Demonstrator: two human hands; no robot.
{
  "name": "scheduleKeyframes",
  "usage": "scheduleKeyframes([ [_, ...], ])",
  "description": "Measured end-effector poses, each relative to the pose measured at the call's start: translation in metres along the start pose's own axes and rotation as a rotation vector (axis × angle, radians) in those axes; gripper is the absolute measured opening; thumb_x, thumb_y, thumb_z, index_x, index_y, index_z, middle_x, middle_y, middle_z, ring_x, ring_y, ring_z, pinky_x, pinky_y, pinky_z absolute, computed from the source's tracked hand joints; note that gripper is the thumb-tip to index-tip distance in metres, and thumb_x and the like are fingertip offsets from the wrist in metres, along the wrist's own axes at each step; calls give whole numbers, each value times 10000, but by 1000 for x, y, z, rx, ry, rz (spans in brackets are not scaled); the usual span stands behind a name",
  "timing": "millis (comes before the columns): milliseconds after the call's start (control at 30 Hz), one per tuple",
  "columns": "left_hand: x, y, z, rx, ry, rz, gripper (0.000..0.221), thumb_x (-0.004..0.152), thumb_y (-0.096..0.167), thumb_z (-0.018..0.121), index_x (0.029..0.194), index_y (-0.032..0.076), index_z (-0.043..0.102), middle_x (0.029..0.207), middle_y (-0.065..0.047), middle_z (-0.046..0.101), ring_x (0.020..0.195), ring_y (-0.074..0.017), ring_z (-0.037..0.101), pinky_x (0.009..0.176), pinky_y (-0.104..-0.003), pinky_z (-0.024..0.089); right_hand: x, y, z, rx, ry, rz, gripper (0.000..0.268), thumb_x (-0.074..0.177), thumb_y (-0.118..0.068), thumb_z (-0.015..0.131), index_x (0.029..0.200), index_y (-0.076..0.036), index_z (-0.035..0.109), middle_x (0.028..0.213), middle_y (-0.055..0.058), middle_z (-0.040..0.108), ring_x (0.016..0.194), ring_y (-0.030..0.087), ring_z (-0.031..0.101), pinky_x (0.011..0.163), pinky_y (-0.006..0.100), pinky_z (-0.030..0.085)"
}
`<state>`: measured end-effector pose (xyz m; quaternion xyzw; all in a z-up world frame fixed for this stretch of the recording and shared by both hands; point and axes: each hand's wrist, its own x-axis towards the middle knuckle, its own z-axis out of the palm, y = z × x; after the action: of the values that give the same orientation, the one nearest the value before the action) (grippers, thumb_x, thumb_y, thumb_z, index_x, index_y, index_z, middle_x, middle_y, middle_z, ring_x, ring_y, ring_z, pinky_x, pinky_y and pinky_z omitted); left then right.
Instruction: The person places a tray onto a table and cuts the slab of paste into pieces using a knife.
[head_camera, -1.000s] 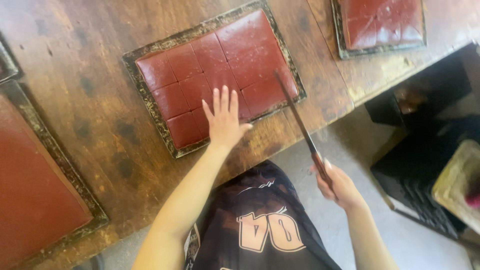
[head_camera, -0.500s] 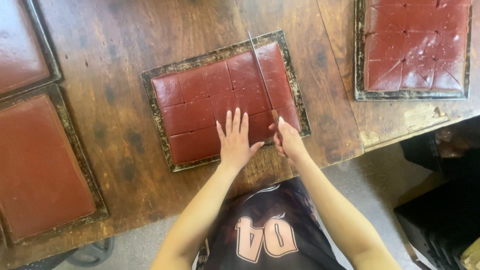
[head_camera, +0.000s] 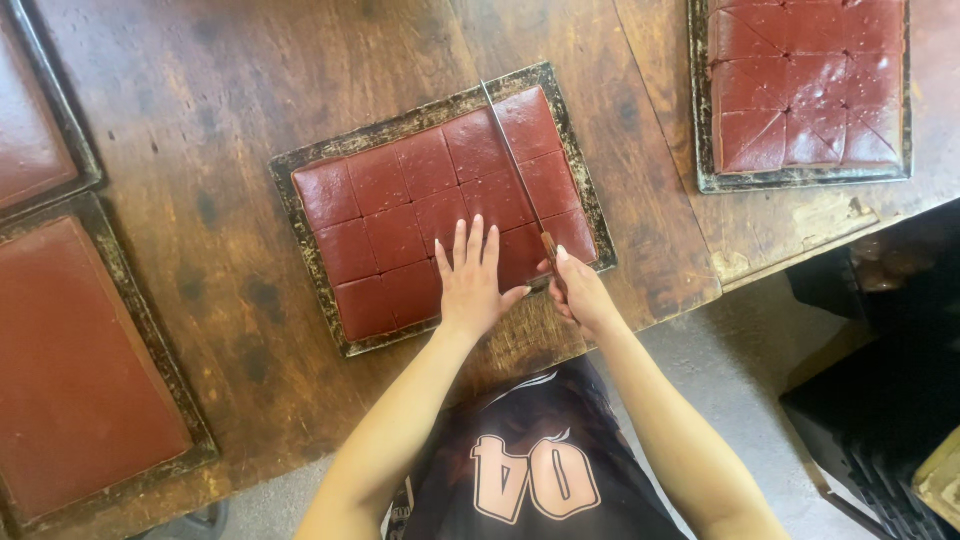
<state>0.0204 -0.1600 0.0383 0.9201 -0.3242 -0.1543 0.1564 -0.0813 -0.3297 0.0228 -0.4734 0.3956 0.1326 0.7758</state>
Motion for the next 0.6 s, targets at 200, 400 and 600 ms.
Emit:
scheduleKeyframes([
  [200,15,0,-3,34,-12,49,1156,659,531,879,1552,49,328,1664,-164,210,1558,-355,119,1217,-670,76,21,-10,21,-99,83,-16,462,1060,-497,405,1045,-81,605,558,-31,416,376,75,327,346,258,249],
  [400,19,-2,-2,31,-62,31,1180,655,523,884,1574,70,299,1680,-128,192,1565,-333,116,1214,-667,71,9,11,11,-183,143,-69,477,1061,-488,406,1001,-71,629,531,-19,418,365,83,332,343,268,256],
  [600,25,-2,-9,14,-91,31,1198,633,525,898,1568,82,295,1670,-111,201,1561,-319,125,1214,-676,71,17,-4,15,-159,121,-6,466,1055,-506,403,1004,-93,614,542,-27,405,369,78,317,348,267,238],
])
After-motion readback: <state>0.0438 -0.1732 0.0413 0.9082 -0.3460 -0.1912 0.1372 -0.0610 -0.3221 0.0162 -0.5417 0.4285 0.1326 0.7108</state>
